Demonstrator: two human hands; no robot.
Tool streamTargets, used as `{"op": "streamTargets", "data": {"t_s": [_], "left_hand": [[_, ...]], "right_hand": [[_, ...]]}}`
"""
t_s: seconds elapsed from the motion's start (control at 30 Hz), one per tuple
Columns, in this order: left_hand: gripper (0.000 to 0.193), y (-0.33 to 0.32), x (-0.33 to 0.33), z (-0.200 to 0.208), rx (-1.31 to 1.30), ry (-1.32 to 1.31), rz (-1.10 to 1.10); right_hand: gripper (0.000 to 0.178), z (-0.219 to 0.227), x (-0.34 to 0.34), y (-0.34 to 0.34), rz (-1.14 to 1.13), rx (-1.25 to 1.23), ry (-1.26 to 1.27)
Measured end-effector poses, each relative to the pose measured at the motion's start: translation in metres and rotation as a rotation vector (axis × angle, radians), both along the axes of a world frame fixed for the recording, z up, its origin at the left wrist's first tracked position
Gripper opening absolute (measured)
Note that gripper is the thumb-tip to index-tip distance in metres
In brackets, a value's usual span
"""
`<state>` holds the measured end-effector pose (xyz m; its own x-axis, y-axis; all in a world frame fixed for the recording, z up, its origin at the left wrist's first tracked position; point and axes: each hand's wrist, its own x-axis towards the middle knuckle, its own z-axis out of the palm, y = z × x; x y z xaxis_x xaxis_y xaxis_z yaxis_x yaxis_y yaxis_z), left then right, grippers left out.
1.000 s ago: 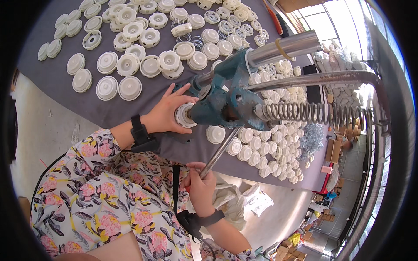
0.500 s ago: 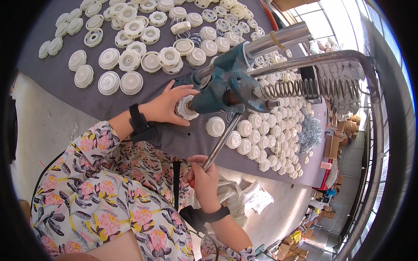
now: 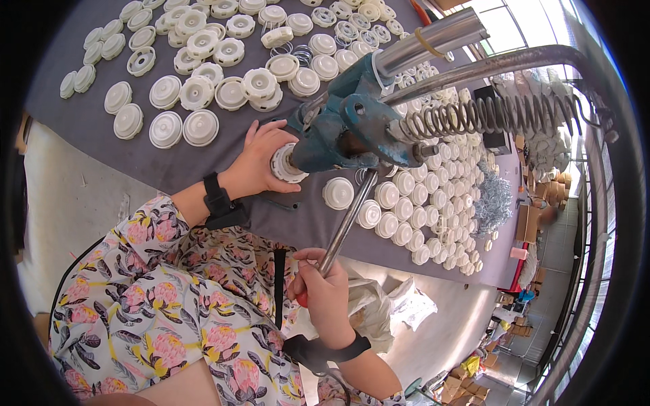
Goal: The person picks up a white plastic cap and a metal ring, fits them together, and places the assembly into a manual press. They pull the lever to join the components and then set the finished cap aside in a separate group.
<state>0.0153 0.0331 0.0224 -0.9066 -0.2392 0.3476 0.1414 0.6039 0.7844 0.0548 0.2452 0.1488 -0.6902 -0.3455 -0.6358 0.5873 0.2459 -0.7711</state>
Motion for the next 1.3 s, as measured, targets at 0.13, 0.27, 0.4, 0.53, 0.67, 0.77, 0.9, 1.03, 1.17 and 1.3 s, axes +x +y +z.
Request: {"op": "streamTargets", "data": {"t_s": [0.13, 0.27, 0.4, 0.53, 0.67, 0.77, 0.9, 1.03, 1.17, 1.3], "left_hand": [[0.07, 0.003, 0.003, 0.005, -0.076, -0.019, 0.047], [0.072, -0.002, 0.002, 0.01, -0.056, -0.074, -0.01], [0.078, -0.023, -0.003, 0.009, 0.052, -0.033, -0.282], [0.085, -0.029, -0.007, 0.01, 0.0, -0.113, -0.357], [0.081, -0.008, 0.001, 0.013, -0.02, -0.149, -0.148], [0.079, 0.002, 0.008, 0.011, -0.059, -0.131, 0.015], [0.08, -0.01, 0.002, 0.006, -0.041, -0.068, -0.096], [0.071, -0.01, 0.0, 0.001, 0.134, -0.043, -0.151], [0.078, -0.001, 0.003, 0.007, -0.04, -0.083, -0.035], [0.072, 0.004, 0.004, 0.011, -0.057, -0.078, 0.015]], "right_hand": [[0.012, 0.001, 0.0, -0.001, -0.007, -0.002, -0.007], [0.012, 0.0, 0.002, 0.001, -0.008, -0.013, -0.001], [0.012, -0.002, 0.003, 0.003, 0.001, -0.036, -0.002], [0.011, -0.001, 0.003, 0.002, 0.007, -0.027, 0.005], [0.012, -0.001, 0.002, 0.001, -0.007, -0.036, -0.008], [0.012, 0.0, 0.002, -0.001, -0.008, -0.049, -0.011], [0.012, -0.002, 0.001, -0.002, -0.007, -0.065, -0.013], [0.012, -0.004, 0.003, -0.005, -0.006, -0.028, 0.018], [0.011, -0.021, 0.003, -0.002, -0.007, -0.052, 0.075], [0.011, -0.023, 0.002, 0.001, -0.024, -0.083, 0.072]]}}
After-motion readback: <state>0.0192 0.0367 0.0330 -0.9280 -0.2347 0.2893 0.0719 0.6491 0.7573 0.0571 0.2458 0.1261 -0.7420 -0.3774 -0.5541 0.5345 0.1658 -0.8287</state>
